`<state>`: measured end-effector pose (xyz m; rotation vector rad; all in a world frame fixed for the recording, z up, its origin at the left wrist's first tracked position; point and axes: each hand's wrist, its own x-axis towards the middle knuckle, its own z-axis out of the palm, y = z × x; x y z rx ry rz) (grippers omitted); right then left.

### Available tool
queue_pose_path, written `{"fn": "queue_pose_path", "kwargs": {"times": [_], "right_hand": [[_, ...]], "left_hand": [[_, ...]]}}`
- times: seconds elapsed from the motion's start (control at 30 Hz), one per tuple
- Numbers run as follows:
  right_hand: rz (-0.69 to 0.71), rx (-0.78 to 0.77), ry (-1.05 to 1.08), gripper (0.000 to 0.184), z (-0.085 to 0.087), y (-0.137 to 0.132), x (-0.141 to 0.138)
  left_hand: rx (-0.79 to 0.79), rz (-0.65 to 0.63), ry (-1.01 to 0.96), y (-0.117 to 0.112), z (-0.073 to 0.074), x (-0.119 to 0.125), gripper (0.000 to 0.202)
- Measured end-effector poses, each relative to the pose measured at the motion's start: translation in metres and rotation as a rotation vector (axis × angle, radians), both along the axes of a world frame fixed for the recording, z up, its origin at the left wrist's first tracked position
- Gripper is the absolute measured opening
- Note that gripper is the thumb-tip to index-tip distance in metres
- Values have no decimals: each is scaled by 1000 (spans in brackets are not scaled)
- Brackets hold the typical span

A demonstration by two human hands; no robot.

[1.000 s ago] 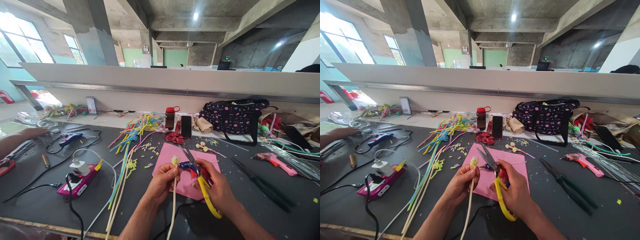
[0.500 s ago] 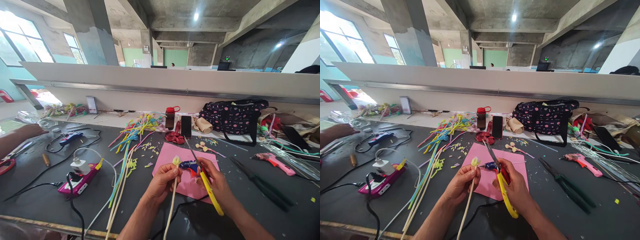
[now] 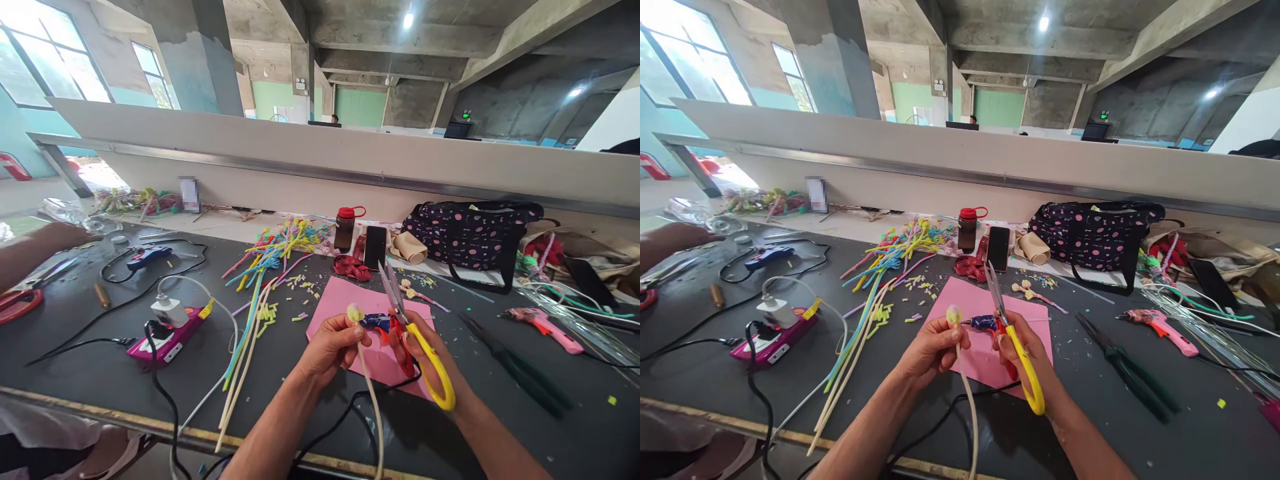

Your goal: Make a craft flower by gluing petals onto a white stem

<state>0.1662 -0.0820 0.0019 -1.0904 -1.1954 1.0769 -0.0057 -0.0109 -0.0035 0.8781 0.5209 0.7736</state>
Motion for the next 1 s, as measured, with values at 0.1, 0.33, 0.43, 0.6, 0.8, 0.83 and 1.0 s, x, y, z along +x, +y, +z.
{"fn": "queue_pose_path", "kwargs": {"times": [0.1, 0.33, 0.43, 0.6, 0.8, 0.83, 1.0], "right_hand": [[-4, -20, -25, 43, -2, 1, 0], [18, -7, -80, 43, -5, 1, -3], [11, -8, -112, 42, -7, 0, -2], [-1, 3, -147, 40, -6, 1, 0], [13, -1, -137, 40, -2, 0, -2], [5, 0, -134, 39, -2, 0, -2], [-2, -3, -124, 40, -3, -1, -3]], "left_hand": [[-26, -41, 25, 0, 0, 2, 26], [-63, -12, 88, 4, -5, 5, 26], [-47, -3, 132, 4, -5, 6, 24], [-35, -11, 152, 4, -4, 6, 24], [-46, 25, 80, 4, -4, 5, 24], [-49, 27, 65, 4, -4, 5, 23], [-45, 8, 5, 6, -2, 1, 21]]}}
